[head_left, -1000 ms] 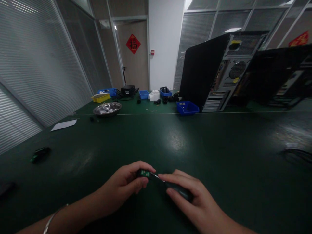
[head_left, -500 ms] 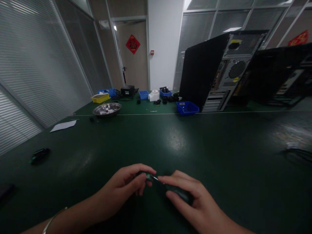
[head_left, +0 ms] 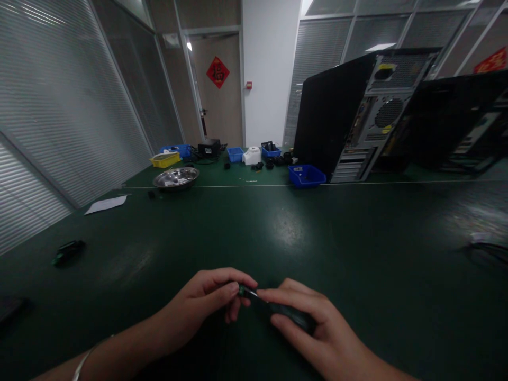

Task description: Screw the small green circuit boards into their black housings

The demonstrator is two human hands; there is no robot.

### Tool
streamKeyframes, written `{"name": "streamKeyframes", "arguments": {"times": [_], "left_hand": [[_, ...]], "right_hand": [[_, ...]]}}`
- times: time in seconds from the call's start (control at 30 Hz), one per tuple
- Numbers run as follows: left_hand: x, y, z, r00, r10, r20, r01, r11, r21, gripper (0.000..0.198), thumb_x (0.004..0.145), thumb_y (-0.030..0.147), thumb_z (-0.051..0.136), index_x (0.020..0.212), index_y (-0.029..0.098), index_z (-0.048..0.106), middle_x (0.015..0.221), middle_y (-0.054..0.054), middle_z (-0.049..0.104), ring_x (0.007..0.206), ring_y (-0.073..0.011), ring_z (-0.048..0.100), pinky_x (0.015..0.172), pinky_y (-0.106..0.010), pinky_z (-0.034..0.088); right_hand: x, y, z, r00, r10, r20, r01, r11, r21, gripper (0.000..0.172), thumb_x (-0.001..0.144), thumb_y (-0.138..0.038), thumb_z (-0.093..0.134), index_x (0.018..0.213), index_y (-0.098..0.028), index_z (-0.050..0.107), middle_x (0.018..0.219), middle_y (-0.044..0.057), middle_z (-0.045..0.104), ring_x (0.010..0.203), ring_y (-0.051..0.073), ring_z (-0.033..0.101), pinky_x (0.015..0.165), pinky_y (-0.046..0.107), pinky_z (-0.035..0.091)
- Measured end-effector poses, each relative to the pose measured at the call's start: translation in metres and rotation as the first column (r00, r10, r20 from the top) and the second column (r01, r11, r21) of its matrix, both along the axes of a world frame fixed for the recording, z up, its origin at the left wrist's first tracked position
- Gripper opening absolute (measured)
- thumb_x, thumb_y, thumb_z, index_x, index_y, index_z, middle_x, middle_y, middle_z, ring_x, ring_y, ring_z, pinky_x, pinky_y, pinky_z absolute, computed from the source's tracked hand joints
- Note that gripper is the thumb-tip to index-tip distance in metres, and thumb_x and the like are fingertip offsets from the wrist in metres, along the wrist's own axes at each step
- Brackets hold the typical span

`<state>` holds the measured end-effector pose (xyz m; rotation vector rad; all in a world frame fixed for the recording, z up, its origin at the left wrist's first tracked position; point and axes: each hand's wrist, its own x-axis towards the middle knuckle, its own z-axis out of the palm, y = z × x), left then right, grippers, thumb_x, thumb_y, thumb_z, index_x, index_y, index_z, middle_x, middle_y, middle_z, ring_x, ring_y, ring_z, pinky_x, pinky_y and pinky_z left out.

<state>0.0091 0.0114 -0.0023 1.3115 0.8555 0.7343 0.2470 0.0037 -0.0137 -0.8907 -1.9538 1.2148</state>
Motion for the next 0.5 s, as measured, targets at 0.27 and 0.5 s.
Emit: {"name": "streamKeyframes", "arguments": {"times": [0.27,0.5], "left_hand": [[-0.0007,0.0004,0.0016,0.999,-0.001,-0.034,0.002,0.999,0.034,0.030,0.093,0.037,0.056,0.110,0.017,0.070,0.084,-0.004,0.063,0.068,-0.0134,0.053,0.065,-0.027,0.041],[0.0002,0.0013,-0.0020,0.996,-0.057,0.074,0.060,0.997,-0.040,0.029,0.093,0.034,0.056,0.110,0.014,0.068,0.087,-0.006,0.065,0.067,-0.0125,0.054,0.065,-0.027,0.042]], "right_hand": [[-0.0006,-0.0006,0.0052,1.000,0.014,0.012,-0.014,1.000,-0.019,0.030,0.091,-0.017,0.057,0.118,-0.022,0.070,0.093,0.008,0.065,0.085,0.020,0.064,0.075,0.033,0.048],[0.0004,-0.0006,0.0061,0.999,0.045,-0.028,-0.046,0.999,-0.016,0.032,0.090,-0.016,0.057,0.118,-0.025,0.070,0.093,0.007,0.065,0.084,0.020,0.063,0.072,0.032,0.047]]}}
